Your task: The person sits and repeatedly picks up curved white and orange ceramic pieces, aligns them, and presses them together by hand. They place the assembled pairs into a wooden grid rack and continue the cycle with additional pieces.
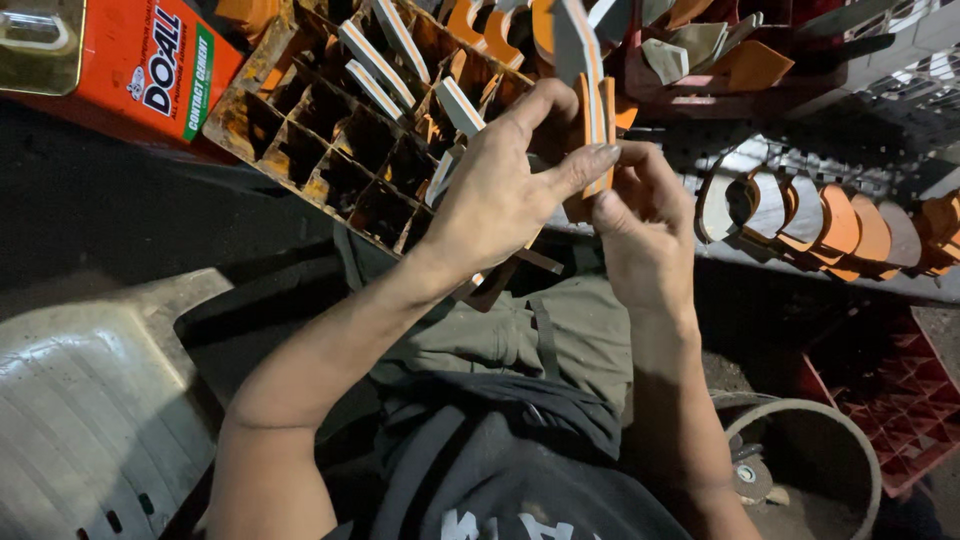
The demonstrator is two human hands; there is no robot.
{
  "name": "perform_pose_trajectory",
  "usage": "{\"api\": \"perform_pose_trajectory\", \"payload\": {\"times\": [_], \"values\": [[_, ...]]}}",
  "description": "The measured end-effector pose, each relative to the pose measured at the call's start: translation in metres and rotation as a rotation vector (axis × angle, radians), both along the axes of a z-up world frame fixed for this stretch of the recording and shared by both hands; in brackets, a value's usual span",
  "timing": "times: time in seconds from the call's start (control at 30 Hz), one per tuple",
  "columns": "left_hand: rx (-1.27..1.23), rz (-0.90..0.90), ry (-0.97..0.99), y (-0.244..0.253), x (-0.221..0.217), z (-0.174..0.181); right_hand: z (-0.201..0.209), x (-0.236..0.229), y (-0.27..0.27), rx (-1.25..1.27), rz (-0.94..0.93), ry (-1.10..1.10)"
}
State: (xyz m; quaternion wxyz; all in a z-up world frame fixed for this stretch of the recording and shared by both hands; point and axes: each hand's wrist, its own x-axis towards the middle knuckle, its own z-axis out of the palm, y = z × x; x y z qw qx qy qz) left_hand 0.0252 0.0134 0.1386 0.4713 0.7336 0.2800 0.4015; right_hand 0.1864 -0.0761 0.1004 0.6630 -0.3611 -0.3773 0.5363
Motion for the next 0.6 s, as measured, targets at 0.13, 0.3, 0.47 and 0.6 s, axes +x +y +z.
{"api": "perform_pose_trajectory", "payload": {"times": [0.13, 0.3, 0.47, 0.6], "values": [[-0.322, -0.089, -0.206, 0.001, 0.003, -0.009, 0.001, -0.001, -0.003, -0.016, -0.070, -0.289], [-0.544, -0.070, -0.399, -0.003, 0.009, -0.018, -0.008, -0.004, -0.009, 0.026, -0.033, -0.262], [-0.481, -0.068, -0.463, -0.011, 0.012, -0.018, -0.009, -0.005, -0.012, 0.004, -0.118, -0.324], [-0.466, -0.105, -0.498, -0.004, 0.003, -0.014, 0.000, -0.004, -0.015, 0.039, -0.133, -0.523]]}}
